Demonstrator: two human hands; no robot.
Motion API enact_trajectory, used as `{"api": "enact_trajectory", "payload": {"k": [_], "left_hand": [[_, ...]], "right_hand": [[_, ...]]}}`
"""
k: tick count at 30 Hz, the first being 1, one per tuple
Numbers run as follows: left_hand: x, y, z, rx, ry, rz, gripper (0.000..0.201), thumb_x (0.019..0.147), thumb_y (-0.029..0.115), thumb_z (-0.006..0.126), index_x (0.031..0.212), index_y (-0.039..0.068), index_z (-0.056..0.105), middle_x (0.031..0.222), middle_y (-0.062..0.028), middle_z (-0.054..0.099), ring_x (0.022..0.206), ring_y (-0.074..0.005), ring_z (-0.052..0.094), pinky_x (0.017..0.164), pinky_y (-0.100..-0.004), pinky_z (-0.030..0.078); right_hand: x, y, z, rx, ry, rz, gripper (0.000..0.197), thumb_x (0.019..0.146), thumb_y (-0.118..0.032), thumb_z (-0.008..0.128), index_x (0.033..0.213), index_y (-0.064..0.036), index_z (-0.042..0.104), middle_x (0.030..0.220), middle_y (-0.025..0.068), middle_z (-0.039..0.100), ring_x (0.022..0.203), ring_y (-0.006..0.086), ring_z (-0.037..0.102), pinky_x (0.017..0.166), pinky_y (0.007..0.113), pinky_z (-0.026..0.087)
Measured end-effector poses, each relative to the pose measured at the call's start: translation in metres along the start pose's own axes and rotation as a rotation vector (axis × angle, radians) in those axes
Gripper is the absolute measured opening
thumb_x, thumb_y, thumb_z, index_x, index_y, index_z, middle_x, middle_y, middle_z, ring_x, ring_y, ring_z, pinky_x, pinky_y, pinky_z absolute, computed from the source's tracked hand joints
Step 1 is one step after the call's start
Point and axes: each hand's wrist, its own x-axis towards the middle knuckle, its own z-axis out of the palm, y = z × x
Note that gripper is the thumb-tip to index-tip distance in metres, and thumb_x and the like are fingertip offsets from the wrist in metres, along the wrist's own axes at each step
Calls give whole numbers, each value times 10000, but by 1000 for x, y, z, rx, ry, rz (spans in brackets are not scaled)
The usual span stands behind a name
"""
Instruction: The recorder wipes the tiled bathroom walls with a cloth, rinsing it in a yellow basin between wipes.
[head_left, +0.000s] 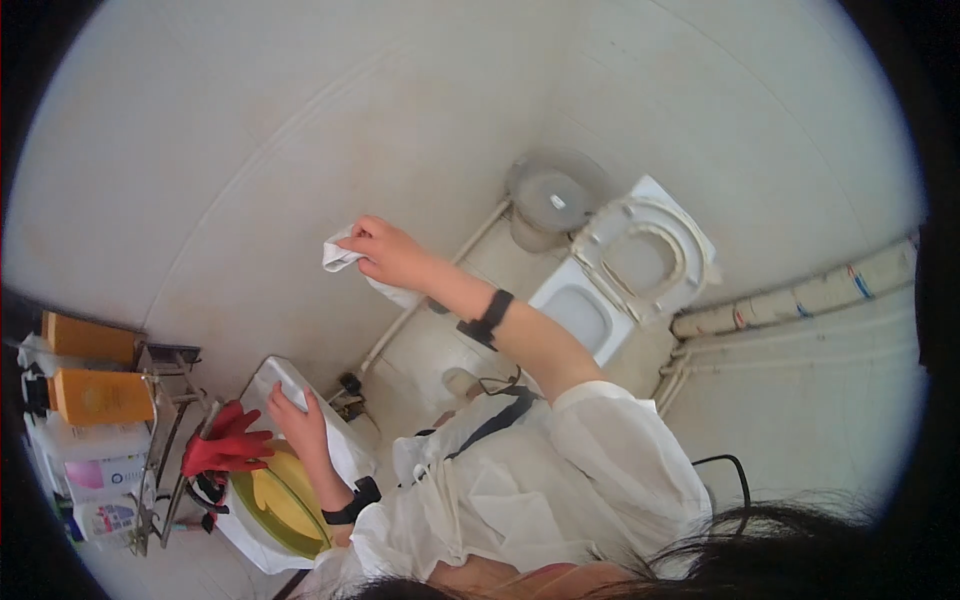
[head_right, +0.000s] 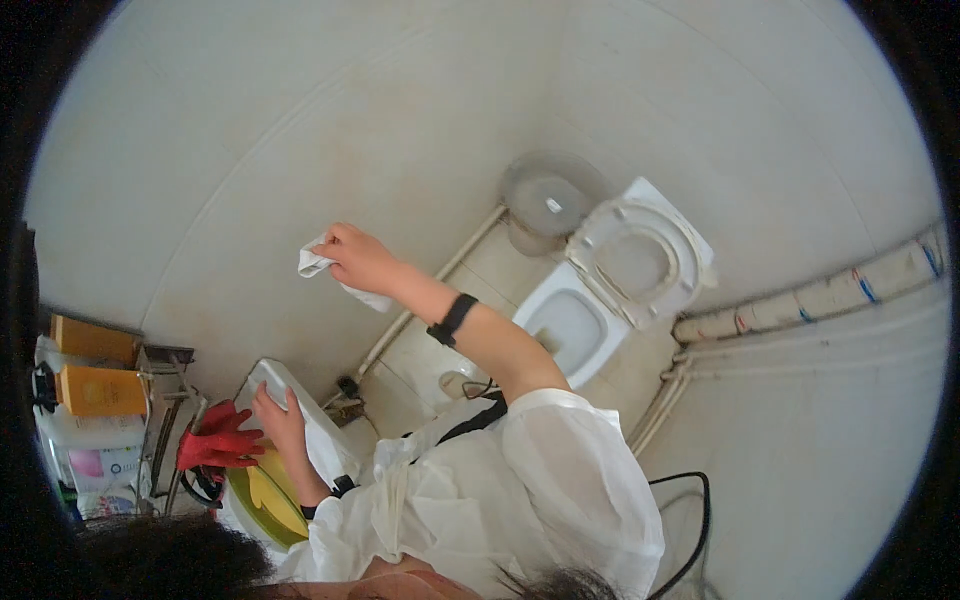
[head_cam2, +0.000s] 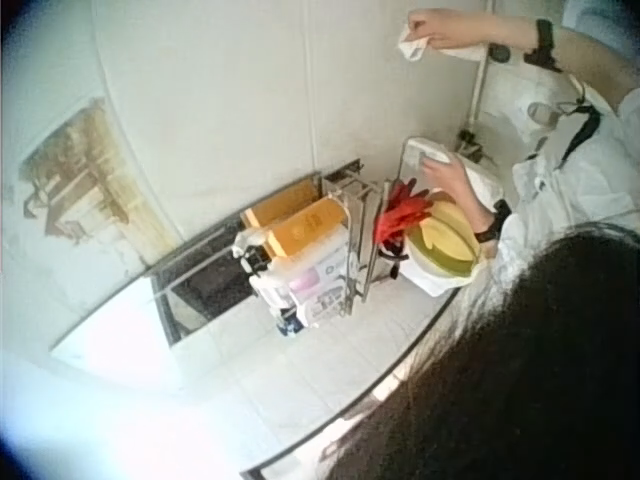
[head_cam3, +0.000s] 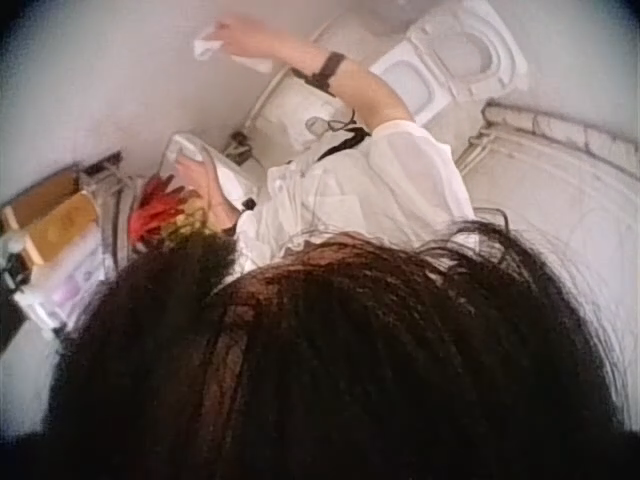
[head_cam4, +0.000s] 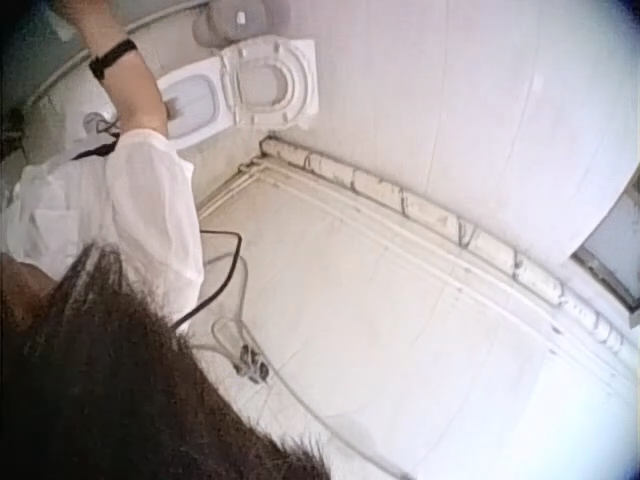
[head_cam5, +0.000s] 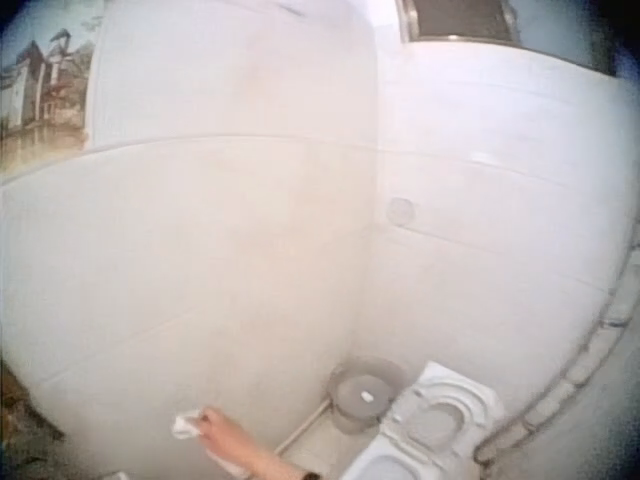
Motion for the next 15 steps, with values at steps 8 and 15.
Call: {"api": "enact_trajectory", "payload": {"k": [8,15], "left_hand": [[-15,43,17,-251,-190,363,436,730,127,544,1101,-35,381,1075,-224,410,1023,-369,384,873,-407,313],[-66,83,14,-346,-353,636,407,730,96,530,1093,-24,393,1049,-212,420,993,-365,401,860,-399,325]], "right_hand": [[-189,-93,-48,-70,205,359,376,612,-28,551,981,-99,569,874,75,458,812,229,479,686,309,419],[-279,-181,-67,-68,133,591,387,601,-30,529,982,-82,565,918,100,470,845,253,483,724,315,412]]}}
